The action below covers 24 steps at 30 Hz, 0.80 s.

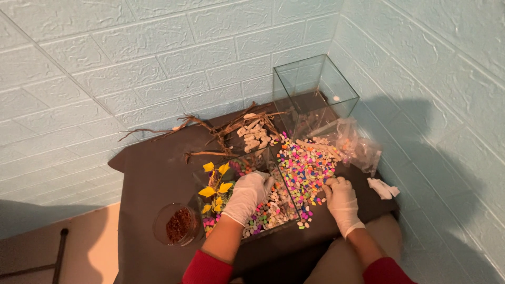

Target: The person picks up colorful stones and small pebbles by hand and places them into a glass container.

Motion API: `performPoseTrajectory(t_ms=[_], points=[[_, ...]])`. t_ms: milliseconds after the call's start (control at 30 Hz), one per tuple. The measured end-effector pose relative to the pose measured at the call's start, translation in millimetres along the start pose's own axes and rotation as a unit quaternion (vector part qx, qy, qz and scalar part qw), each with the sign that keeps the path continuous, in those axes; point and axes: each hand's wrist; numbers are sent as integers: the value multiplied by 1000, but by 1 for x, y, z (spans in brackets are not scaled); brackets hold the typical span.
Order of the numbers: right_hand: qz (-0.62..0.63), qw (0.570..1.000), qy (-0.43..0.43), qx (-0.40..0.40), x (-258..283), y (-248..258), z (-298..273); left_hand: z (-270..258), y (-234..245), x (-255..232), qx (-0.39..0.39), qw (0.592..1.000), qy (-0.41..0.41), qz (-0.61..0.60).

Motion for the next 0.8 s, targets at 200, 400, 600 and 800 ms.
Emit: performPoseTrajectory(t_ms=[200, 400, 600, 800], points=[[35, 998, 13, -52, 12, 26, -9, -11, 17, -9, -2, 1000, 26, -5], [281, 959, 20, -21, 76, 114, -22, -28, 10, -20, -155, 973, -25, -167], [243, 960, 134, -32, 139, 142, -27, -52, 28, -30, 21, 870, -69, -487], [247, 931, 241, -121, 148, 134, -26, -30, 13, -1, 105, 785, -105, -601]])
Point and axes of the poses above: each hand's wrist, its own z-axis towards the middle knuckle, its own y-axis out of the back of the hand, x = y × z, and after that the axes turned 5 degrees about -z, right-handed
